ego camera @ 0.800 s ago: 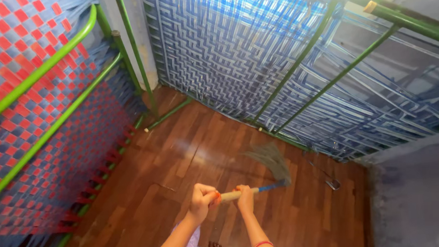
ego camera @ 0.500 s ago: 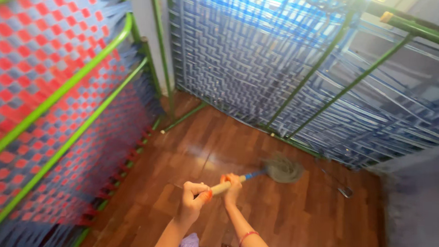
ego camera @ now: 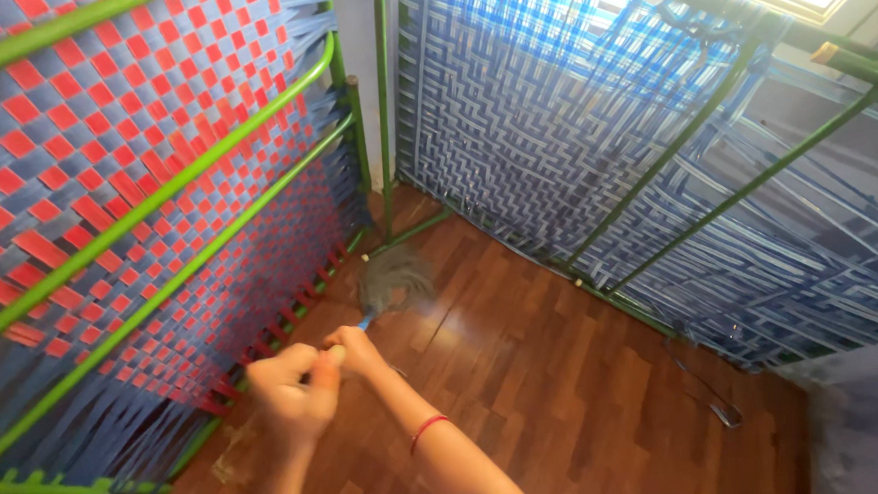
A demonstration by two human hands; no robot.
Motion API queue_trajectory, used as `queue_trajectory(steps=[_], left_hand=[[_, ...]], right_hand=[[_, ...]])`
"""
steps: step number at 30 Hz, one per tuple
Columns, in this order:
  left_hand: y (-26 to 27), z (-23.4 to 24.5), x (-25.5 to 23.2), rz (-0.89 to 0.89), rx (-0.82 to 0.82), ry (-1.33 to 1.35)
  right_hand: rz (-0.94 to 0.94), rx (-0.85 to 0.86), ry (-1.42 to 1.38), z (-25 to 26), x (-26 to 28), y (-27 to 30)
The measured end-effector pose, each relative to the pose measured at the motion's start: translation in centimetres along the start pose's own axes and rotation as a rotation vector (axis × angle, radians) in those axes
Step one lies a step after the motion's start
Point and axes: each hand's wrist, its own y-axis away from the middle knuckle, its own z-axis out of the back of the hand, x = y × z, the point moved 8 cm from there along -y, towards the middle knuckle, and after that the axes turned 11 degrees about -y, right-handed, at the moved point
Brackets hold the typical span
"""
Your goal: The person sweeps a wooden floor with a broom, moving the broom across the surface in various directions.
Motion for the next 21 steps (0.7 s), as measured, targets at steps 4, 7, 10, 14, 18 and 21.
queue_trajectory(steps=[4, 7, 10, 14, 18, 21], left_hand=[[0.0, 3.4, 1.5, 0.105, -0.145, 0.331], [1.8, 3.0, 2.2, 0.138, -0.228, 0.493], [5.4, -0.3, 2.4, 0.185, -0.262, 0.562], [11.8, -8.2, 3.1, 0.303, -0.249, 0.687], [20.3, -19.7, 3.4, 0.458, -0.112, 0.752], [28.0, -28.6, 1.4, 0.591, -0.025, 0.698]], right_hand=[[-0.246, 0.089, 0.108, -1.0, 3.3, 1.3], [-0.488, 0.098, 0.232, 0.3, 2.1, 4.8], [-0.464, 0.079, 0.255, 3.6, -1.3, 10.2], [-0.491, 0.050, 0.407, 10.6, -5.6, 19.3], [-0.600, -0.078, 0.430, 20.7, -7.5, 32.1], [-0.572, -0.197, 0.482, 27.8, -5.7, 42.5]])
